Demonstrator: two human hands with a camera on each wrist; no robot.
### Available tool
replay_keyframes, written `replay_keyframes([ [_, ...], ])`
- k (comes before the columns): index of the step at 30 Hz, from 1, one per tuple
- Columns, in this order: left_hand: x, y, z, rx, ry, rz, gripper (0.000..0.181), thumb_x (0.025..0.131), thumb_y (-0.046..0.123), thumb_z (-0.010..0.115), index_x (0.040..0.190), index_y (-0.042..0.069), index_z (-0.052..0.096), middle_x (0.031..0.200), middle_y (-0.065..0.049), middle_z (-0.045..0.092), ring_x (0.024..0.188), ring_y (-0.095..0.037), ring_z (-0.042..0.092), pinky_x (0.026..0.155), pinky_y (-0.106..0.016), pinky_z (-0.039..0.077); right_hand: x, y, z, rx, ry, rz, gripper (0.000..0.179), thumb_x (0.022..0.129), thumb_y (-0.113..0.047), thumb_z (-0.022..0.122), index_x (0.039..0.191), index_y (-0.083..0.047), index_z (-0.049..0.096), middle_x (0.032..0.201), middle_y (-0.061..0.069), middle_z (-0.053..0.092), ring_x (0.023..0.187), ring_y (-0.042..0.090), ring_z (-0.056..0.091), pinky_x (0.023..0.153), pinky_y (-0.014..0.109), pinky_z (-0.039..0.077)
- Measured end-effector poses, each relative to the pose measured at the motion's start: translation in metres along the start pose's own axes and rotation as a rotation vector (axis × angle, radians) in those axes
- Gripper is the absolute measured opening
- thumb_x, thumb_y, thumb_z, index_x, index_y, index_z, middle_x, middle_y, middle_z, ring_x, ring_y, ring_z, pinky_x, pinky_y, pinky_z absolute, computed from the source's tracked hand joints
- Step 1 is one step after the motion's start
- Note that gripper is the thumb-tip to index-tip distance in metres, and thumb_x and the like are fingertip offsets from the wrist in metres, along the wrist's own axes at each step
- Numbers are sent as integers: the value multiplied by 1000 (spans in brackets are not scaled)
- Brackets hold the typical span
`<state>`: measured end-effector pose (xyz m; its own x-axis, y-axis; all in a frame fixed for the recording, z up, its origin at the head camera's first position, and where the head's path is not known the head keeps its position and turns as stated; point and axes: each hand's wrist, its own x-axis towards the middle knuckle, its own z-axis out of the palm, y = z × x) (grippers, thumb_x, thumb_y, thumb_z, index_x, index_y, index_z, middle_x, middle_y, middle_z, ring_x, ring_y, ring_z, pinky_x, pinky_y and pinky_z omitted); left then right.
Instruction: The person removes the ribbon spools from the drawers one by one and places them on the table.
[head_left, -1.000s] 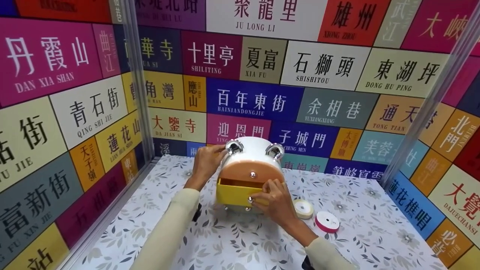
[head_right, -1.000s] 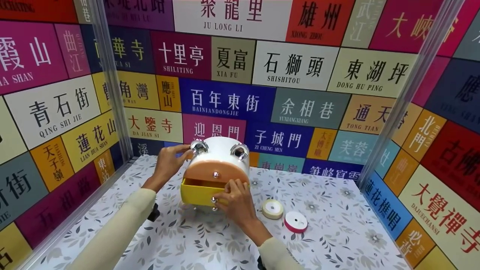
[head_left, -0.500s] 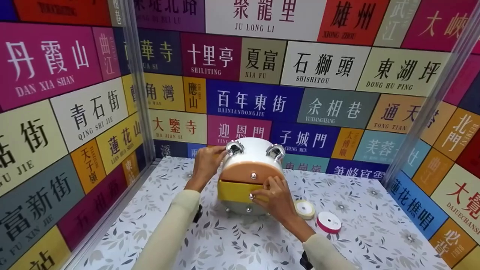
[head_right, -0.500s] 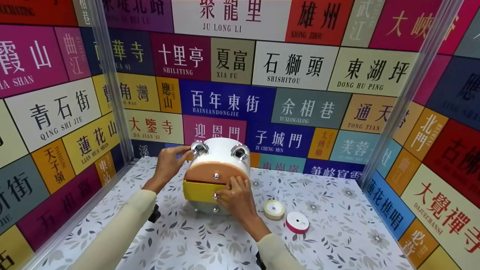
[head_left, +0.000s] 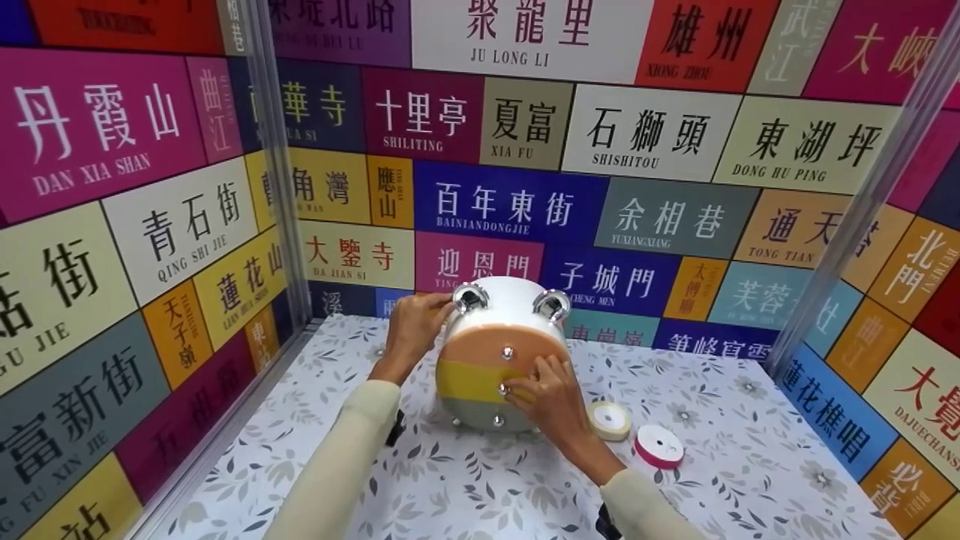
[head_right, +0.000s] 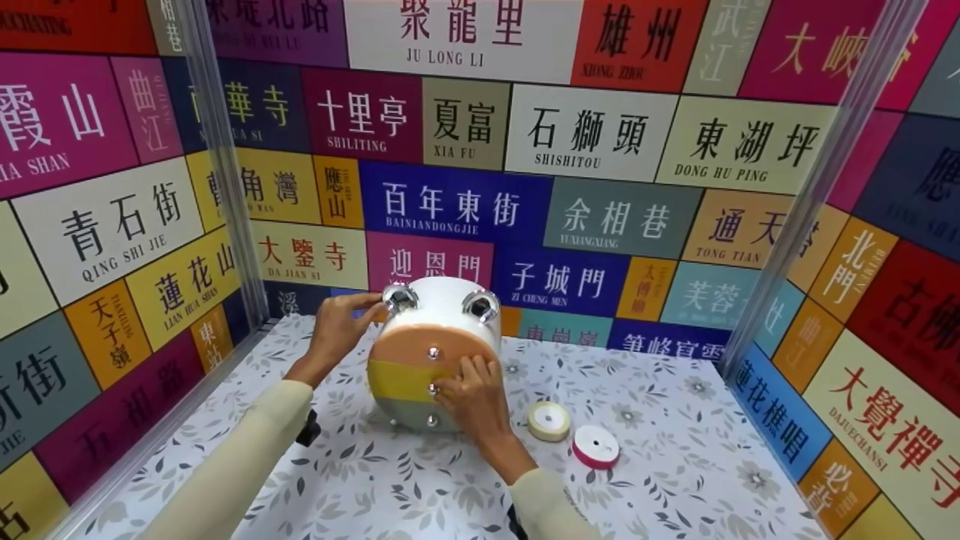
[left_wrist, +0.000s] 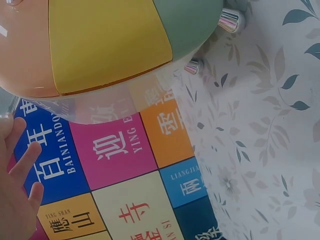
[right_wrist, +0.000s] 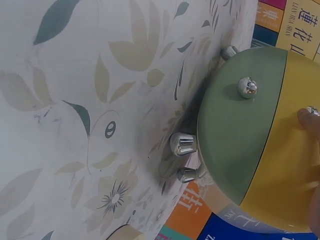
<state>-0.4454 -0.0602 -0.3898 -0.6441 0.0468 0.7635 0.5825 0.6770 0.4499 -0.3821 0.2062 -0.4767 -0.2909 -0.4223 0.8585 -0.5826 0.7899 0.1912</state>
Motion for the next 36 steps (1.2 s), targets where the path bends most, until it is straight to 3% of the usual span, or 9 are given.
replay_keyframes([
  [8, 3, -5, -6, 59, 7, 24, 22, 93, 28, 80, 112, 16, 83, 103, -5, 80, 94, -29, 75, 87, -44, 58, 3, -4, 3, -22, -24, 2, 25, 73, -40, 94, 94, -27, 86, 82, 7, 54, 78, 26, 49, 70, 40, 42],
  [13, 3, -7, -10, 67, 4, 32, 31, 92, 27, 82, 122, 19, 79, 108, -3, 79, 98, -32, 72, 91, -48, 54, -3, -8, 3, 6, -20, 4, 34, 70, -37, 97, 99, -24, 85, 84, 6, 55, 78, 23, 49, 69, 38, 41],
  [21, 9, -3, -15, 87, -7, 73, 39, 92, 23, 82, 131, 27, 74, 113, -5, 78, 87, -30, 70, 82, -44, 57, -22, -16, 2, 46, 0, -49, 47, 66, -32, 100, 109, -26, 83, 83, 2, 52, 75, 20, 47, 64, 34, 38],
  [26, 12, -3, -14, 83, -7, 94, 36, 92, 22, 82, 127, 28, 76, 112, -3, 78, 88, -28, 73, 83, -44, 58, -35, -18, 6, 102, -54, -42, 43, 67, -31, 99, 107, -27, 83, 82, -2, 55, 73, 15, 50, 62, 31, 44],
  [31, 13, 0, -10, 66, -7, 95, 34, 91, 23, 83, 124, 29, 78, 111, 0, 78, 92, -27, 74, 84, -43, 60, -53, -11, 13, 200, -119, -3, 41, 67, -29, 99, 105, -25, 84, 86, -5, 68, 75, 14, 62, 63, 31, 54],
  [36, 14, 3, -4, 35, 0, 99, 35, 89, 21, 84, 122, 30, 78, 110, 1, 79, 93, -25, 75, 85, -41, 61, -68, -4, 20, 214, -179, 49, 45, 66, -32, 100, 107, -27, 83, 80, -9, 75, 66, 6, 66, 56, 26, 53],
])
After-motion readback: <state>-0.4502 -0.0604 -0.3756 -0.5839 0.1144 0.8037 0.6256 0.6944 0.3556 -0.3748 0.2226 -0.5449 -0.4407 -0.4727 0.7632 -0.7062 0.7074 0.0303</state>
